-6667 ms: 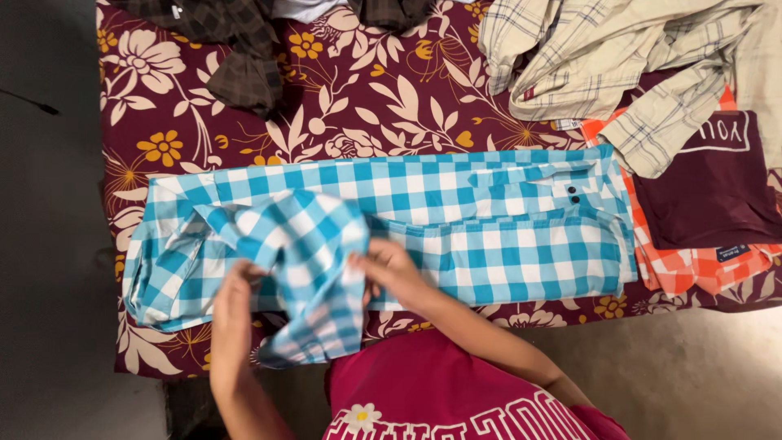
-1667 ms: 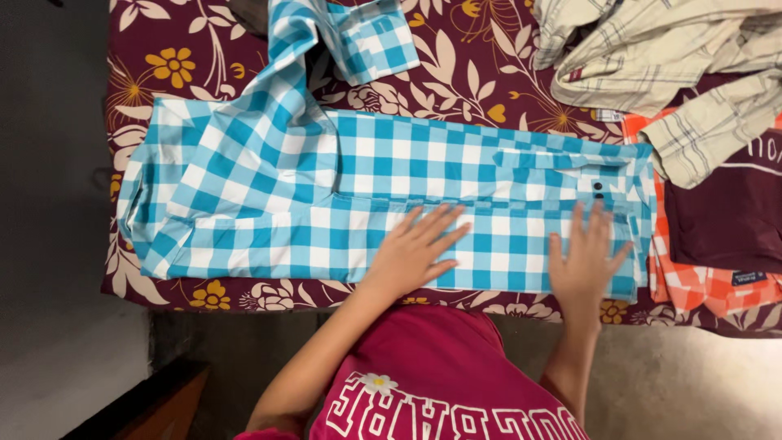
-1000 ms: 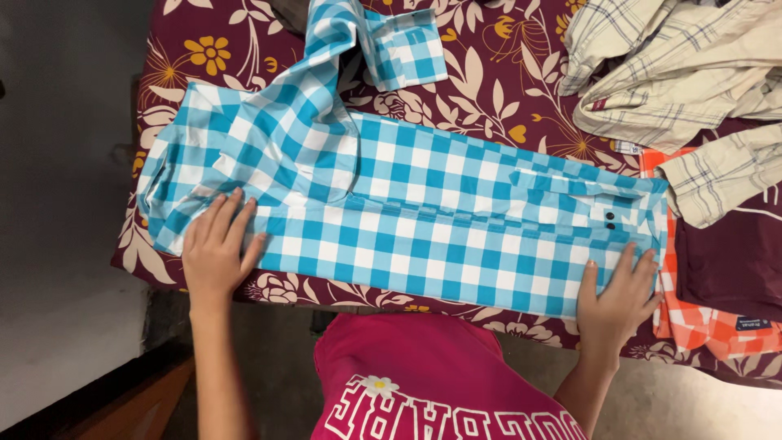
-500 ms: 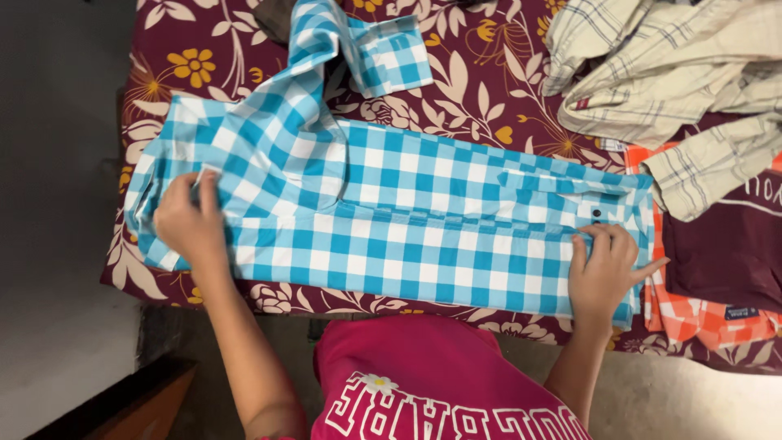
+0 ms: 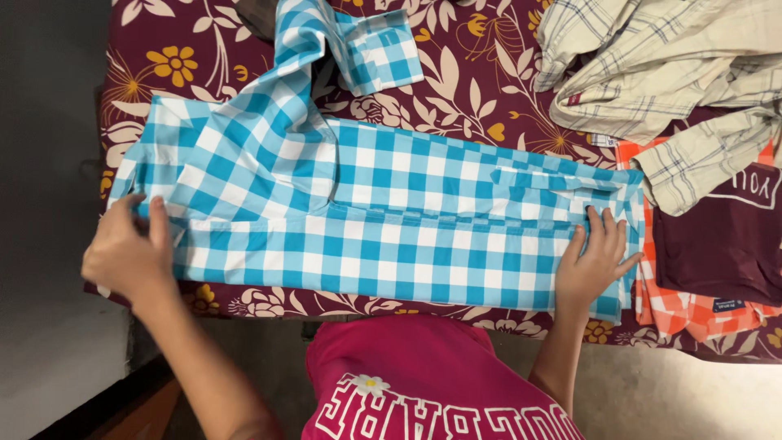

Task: The person folds a blue and white checkered shirt on a bed. They smooth the fabric, fold the sleeves inward, then fold the shirt in half and in half again, finishing with a compact rectangular bundle.

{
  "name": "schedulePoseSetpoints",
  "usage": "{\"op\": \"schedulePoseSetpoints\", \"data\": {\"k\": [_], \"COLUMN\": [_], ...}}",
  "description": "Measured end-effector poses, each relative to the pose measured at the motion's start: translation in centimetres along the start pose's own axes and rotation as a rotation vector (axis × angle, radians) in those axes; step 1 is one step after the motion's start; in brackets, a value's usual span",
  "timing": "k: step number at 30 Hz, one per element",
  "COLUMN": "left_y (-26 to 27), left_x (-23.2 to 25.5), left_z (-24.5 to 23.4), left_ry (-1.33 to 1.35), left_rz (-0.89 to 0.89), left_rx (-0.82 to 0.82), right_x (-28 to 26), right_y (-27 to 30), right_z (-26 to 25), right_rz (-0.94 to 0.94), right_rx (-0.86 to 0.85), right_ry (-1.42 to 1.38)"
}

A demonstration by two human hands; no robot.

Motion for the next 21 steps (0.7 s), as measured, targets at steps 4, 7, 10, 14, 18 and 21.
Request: {"op": "schedulePoseSetpoints", "data": {"k": [4, 7, 10, 14, 18, 21], "left_y": [2.0, 2.5, 3.1, 2.8, 3.0, 5.4], "left_x": [-3.0, -4.8, -5.3, -3.4, 6.3, 20.2], "left_z": [0.6, 1.8, 2.5, -0.6, -6.6, -10.9], "left_ry": [0.015, -0.021, -0.035, -0.036, 0.294, 0.847], "left_rz": [0.131, 0.194, 0.169, 0.019, 0.225, 0.706], "left_rx": [-0.067, -0.035, 0.005, 0.224, 0.335, 0.158], "right_x": [0.1, 0.4, 0.6, -0.1, -2.9, -9.0], "right_y": [-0.2, -0.1, -0.4, -0.2, 1.3, 4.9], "right_z": [0.3, 0.0, 0.0, -0.4, 1.2, 3.5], "right_rz": [0.017, 0.009, 0.024, -0.017, -0.029, -0.362], "right_rx": [-0.011, -0.013, -0.014, 0.038, 0.010, -0.290], "right_ry": [0.008, -0.020, -0.049, -0.012, -0.126, -0.432]}}
Point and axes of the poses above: each hand's wrist, its own y-axis away from the middle knuckle, its own z-axis out of the palm, x = y × z, the point moved 6 cm from there along -y, towards the middle knuckle, and after that the axes turned 10 degrees about -y, right-handed, at the moved point
